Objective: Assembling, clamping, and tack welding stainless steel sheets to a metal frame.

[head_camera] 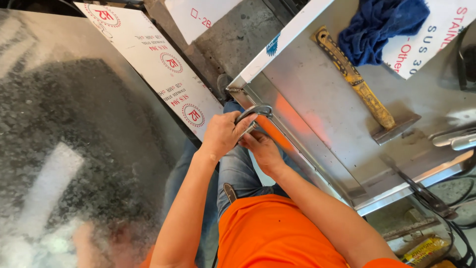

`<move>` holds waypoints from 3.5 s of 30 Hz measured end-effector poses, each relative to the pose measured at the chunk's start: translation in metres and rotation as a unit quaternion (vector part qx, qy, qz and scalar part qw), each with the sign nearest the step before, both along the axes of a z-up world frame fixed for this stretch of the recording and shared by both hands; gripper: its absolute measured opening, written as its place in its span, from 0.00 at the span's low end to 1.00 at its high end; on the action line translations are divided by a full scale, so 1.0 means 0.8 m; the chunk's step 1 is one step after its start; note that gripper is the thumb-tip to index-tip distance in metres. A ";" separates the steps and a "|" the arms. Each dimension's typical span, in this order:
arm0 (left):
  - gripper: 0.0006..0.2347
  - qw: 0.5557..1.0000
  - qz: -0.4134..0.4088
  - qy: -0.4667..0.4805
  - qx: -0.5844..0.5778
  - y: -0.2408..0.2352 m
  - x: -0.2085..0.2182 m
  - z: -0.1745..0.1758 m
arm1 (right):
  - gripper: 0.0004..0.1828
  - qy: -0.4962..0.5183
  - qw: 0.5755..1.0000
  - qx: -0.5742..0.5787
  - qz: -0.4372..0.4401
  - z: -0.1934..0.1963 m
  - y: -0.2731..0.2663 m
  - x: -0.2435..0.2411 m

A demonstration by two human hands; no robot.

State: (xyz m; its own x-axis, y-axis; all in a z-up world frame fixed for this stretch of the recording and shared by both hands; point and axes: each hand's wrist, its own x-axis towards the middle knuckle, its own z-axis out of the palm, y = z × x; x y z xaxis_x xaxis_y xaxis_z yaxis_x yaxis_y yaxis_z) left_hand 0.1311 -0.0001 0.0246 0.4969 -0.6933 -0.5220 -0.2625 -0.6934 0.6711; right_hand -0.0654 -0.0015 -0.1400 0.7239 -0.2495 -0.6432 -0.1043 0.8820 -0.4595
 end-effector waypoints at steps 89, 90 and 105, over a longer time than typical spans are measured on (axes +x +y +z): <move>0.13 0.568 0.548 0.610 -0.069 -0.006 -0.137 -0.225 | 0.11 0.127 0.568 -0.711 0.394 0.306 -0.162 0.002; 0.13 0.543 0.530 0.642 -0.108 -0.009 -0.141 -0.247 | 0.12 0.119 0.587 -0.698 0.393 0.311 -0.157 0.005; 0.12 0.508 0.496 0.695 -0.110 -0.016 -0.113 -0.302 | 0.22 0.306 0.877 -0.310 0.203 0.318 -0.108 0.019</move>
